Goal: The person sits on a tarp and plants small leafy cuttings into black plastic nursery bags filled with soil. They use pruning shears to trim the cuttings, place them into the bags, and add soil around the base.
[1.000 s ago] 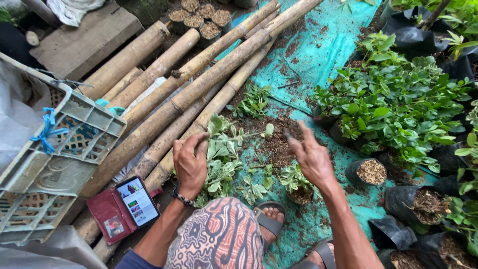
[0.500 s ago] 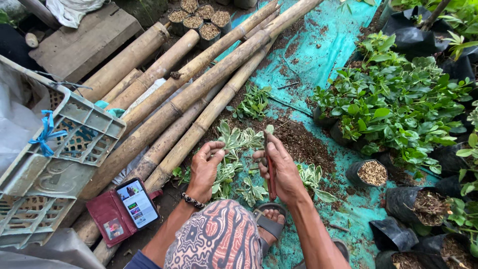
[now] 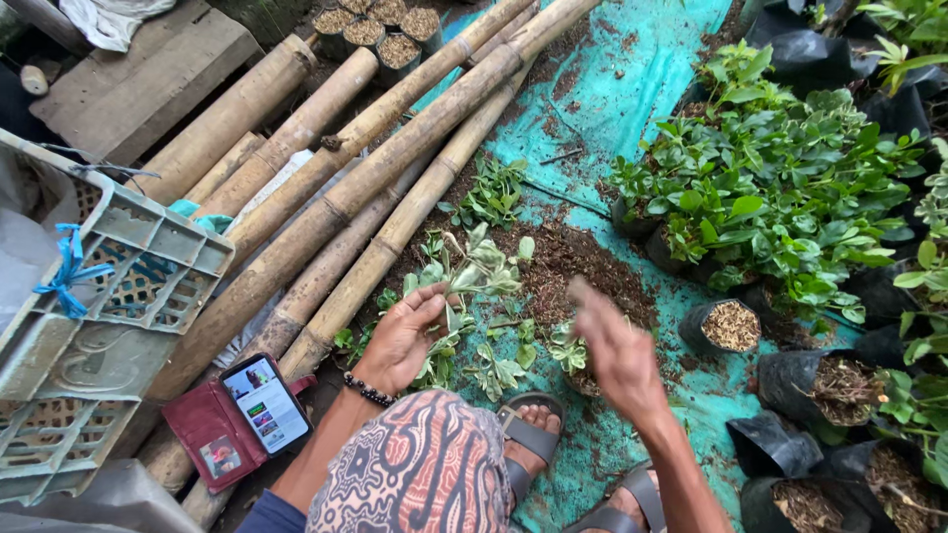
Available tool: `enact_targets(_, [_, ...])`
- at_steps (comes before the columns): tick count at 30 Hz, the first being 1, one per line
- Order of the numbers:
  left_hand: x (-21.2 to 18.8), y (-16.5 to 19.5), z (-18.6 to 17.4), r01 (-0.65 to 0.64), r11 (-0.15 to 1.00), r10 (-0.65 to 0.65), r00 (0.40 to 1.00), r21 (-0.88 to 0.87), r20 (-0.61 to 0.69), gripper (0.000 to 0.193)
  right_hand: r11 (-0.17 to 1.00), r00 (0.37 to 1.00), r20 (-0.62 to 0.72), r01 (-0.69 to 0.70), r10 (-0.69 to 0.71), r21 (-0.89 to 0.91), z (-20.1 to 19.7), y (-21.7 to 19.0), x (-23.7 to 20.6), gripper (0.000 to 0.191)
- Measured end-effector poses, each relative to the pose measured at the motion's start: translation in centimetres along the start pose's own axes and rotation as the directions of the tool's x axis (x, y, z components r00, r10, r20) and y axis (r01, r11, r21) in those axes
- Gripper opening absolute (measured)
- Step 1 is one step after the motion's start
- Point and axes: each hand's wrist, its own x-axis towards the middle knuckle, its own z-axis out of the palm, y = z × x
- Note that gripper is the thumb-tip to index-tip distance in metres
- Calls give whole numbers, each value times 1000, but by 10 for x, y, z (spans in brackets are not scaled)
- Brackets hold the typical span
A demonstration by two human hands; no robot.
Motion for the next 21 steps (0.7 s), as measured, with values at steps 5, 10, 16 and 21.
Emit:
enact_targets(5, [3, -11, 10, 181, 946, -149, 979, -269, 138, 21, 639, 582, 304, -758, 754, -132, 47, 24, -126, 50])
enact_targets(10, [0, -39, 28, 392, 846, -231, 880, -362, 414, 14, 740, 745, 73, -638, 663, -215, 92, 43, -190, 54])
enact_targets(16, [-10, -75, 46, 602, 764, -376, 707, -231, 599, 17, 862, 865, 106, -464, 491, -206, 23, 8, -140, 66])
enact_targets(21, [-30, -104, 62, 736, 677, -505, 461, 3, 729, 21, 688, 713, 314, -696, 627, 206, 2, -32, -110, 87])
